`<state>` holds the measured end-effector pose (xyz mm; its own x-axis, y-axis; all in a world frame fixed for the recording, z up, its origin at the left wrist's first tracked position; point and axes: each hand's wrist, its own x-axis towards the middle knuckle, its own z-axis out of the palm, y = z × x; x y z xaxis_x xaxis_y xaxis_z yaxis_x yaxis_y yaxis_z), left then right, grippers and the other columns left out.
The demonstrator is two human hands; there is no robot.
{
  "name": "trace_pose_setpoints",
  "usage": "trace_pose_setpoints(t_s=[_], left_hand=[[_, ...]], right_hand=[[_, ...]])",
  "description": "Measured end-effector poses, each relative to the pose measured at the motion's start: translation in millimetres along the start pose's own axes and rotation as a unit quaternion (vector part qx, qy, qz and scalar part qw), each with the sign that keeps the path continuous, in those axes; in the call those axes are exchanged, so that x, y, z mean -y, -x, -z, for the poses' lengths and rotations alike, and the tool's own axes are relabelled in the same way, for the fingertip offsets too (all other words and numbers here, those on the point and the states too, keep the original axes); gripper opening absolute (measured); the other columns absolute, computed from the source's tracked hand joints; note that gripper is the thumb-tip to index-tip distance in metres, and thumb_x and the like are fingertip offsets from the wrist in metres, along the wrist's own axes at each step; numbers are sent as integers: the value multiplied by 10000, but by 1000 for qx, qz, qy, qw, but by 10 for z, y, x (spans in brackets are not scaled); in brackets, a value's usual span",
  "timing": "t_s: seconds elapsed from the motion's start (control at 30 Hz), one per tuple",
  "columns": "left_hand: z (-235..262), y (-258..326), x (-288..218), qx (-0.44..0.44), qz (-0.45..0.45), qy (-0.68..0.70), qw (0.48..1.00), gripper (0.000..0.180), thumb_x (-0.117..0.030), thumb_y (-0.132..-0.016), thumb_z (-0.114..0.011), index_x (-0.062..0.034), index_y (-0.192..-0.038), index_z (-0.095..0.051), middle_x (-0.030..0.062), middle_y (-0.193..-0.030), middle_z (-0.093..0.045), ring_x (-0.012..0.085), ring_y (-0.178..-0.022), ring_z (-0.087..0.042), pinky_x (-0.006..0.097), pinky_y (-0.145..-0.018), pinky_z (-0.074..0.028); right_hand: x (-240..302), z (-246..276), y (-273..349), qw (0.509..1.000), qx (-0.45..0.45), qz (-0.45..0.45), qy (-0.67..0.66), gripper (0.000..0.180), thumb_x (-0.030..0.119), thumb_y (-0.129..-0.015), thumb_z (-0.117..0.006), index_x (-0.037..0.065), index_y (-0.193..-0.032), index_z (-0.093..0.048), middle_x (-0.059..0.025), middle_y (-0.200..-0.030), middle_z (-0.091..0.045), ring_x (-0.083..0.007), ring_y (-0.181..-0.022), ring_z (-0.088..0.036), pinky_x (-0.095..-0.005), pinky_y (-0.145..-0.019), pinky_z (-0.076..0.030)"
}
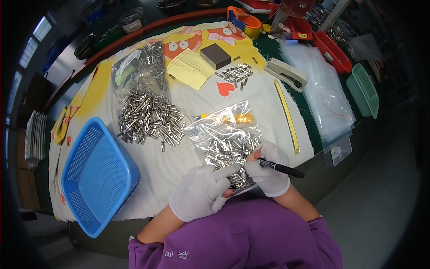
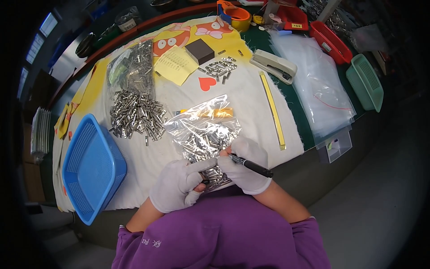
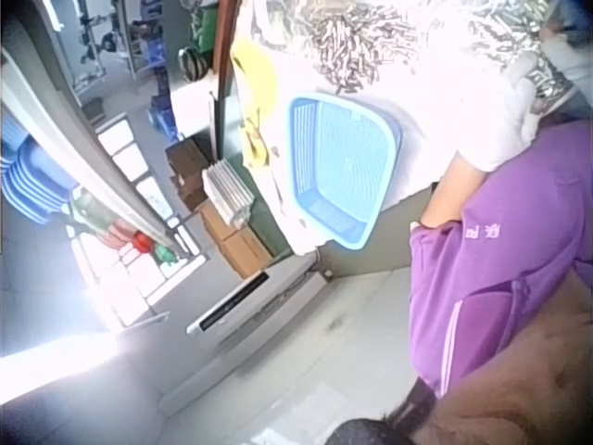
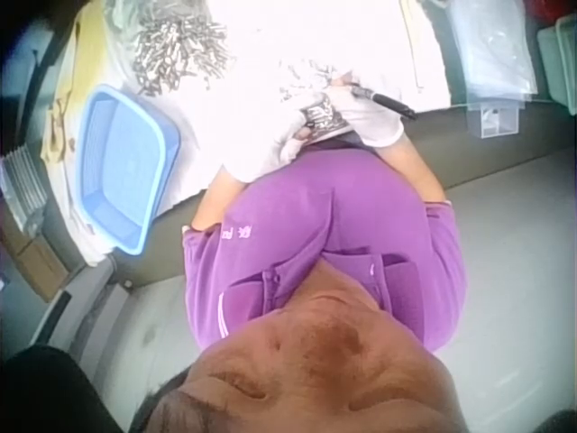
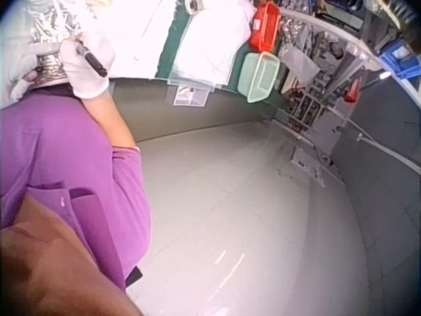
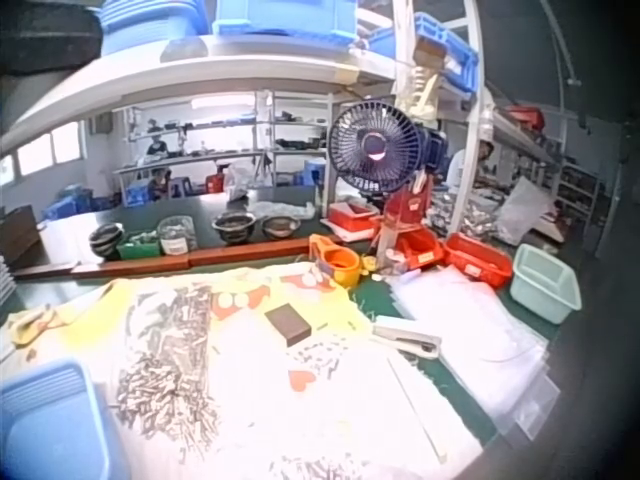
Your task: Packaging small metal pins into plastic bags by weight, then labeling and boxing them.
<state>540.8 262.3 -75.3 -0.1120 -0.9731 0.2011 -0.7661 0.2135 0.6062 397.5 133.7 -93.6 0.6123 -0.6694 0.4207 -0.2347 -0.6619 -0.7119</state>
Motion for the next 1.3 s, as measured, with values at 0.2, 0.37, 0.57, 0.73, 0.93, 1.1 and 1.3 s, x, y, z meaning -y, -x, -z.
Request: trace_pose_setpoints(t_s=[0.2, 0.37, 0.57, 0.73, 0.93, 1.1, 1.3], left_hand=[[-11, 17, 25, -29, -16, 31, 999, 148, -102, -705, -572, -53, -715, -433, 111, -1102, -578, 307, -588, -481, 387, -529, -405], [17, -2, 27, -17, -14, 8, 1000, 192, -123, -684, -631, -48, -640, -460, 67, -1110, -565, 249, -659, -507, 366, -576, -435], [0, 31, 50, -42, -62, 34, 997, 147, -100, -732, -582, -63, -796, -454, 97, -972, -593, 295, -607, -524, 374, -540, -423], [-73, 88, 111, -131, -90, 21, 987, 144, -177, -824, -580, -60, -847, -498, 79, -804, -575, 280, -614, -540, 350, -549, -429], [-79, 166, -35, -238, 27, 112, 964, 174, -210, -843, -580, -40, -845, -541, 103, -701, -543, 296, -636, -538, 357, -566, -423], [-59, 185, -203, -223, 41, 170, 959, 193, -217, -851, -582, -30, -817, -551, 103, -691, -534, 292, -630, -535, 342, -578, -427], [-76, 187, -262, -191, 82, 181, 961, 195, -205, -828, -612, -23, -794, -551, 98, -682, -528, 276, -623, -533, 328, -565, -423]], right_hand=[[40, 7, -14, 1000, 10, -13, -17, 203, 67, -642, -664, 49, -628, -462, -109, -588, -512, -265, -527, -533, -348, -488, -426], [-54, 14, 20, 1000, 1, -8, -16, 194, 56, -657, -659, 42, -655, -465, -99, -586, -510, -240, -515, -522, -324, -488, -425], [-81, 26, 92, 954, -103, -96, -266, 179, 38, -744, -643, 42, -776, -467, -28, -679, -494, -98, -593, -479, -234, -555, -407], [74, 206, 79, 921, -85, -147, -350, 199, 37, -779, -643, 33, -872, -468, -29, -805, -491, -80, -664, -469, -207, -638, -410], [321, 358, 163, 846, 12, -214, -488, 277, 124, -803, -669, -3, -969, -487, -99, -905, -582, -116, -780, -583, -234, -736, -487], [342, 438, 201, 874, 72, -151, -456, 280, 173, -798, -683, -6, -943, -523, -62, -884, -569, -90, -780, -552, -210, -726, -457], [343, 428, 138, 893, 96, -131, -420, 249, 185, -803, -682, 15, -906, -532, -21, -851, -546, -64, -769, -497, -197, -711, -403]])
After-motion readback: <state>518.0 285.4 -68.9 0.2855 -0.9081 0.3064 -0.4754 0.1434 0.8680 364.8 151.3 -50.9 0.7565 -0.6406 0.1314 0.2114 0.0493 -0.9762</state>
